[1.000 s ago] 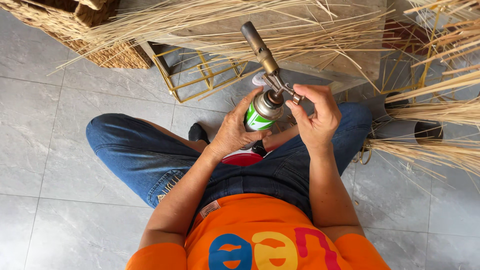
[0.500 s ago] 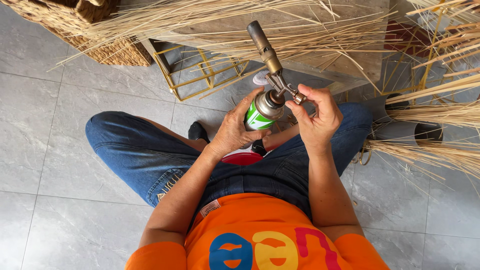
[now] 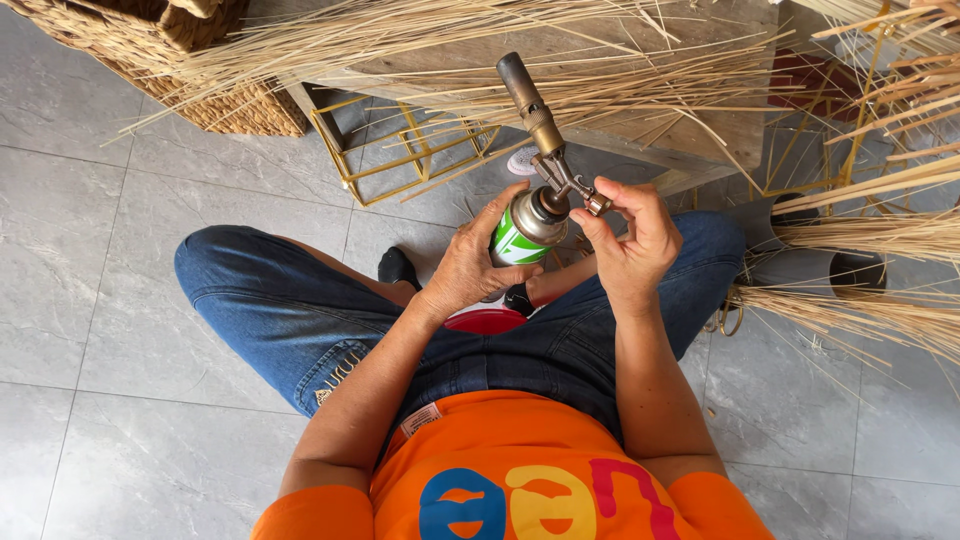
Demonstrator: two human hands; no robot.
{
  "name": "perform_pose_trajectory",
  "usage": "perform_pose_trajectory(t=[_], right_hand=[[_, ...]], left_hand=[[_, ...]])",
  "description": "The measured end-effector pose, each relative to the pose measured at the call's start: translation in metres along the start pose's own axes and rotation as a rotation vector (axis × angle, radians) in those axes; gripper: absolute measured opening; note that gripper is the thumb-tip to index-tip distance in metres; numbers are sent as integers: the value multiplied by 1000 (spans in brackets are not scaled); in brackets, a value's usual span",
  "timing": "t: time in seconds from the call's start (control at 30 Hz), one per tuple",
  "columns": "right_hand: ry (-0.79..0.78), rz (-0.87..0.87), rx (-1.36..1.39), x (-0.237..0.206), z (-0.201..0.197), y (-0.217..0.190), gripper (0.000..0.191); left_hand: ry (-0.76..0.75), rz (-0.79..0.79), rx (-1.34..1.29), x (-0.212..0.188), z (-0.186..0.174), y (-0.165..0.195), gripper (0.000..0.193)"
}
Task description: The person uses a handheld blowtorch to heat thin dried reed strips one at a time, then inserts them into a woven basket structure. The person repeatedly heats and places individual strips into the basket frame.
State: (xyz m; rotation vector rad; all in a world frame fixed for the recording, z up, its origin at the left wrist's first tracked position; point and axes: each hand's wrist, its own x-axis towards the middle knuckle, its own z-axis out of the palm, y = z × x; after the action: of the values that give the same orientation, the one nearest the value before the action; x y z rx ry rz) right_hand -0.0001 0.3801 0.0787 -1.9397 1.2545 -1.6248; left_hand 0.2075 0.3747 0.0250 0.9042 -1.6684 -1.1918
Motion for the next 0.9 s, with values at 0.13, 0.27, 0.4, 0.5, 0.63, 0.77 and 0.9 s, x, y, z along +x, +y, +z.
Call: perform_pose_trajectory(t=[0.13,0.27,0.4,0.5,0.63,0.77,0.9], right_hand=[[-52,61,133,2,5,-1,39],[-154,226,395,6,16,-5,57],[-276,340,304,12,31,-2,64],[-296,376,208,17,42,8,57],[-260,379,165,34,57,21,42],[-221,467,206,63,72,30,44],[-193,518,198,98,99,42,32]], left_hand=[[7,-43,-12,-1,-1,-3,109],[66,-73,-38,2,-6,-7,107],[91,-47,-5,2,-21,-11,106],[55,-78,57,6,-31,-14,107],[39,-6,145,29,-52,-19,107],[8,23,220,58,-86,-29,107],[72,114,277,83,-112,-39,107]])
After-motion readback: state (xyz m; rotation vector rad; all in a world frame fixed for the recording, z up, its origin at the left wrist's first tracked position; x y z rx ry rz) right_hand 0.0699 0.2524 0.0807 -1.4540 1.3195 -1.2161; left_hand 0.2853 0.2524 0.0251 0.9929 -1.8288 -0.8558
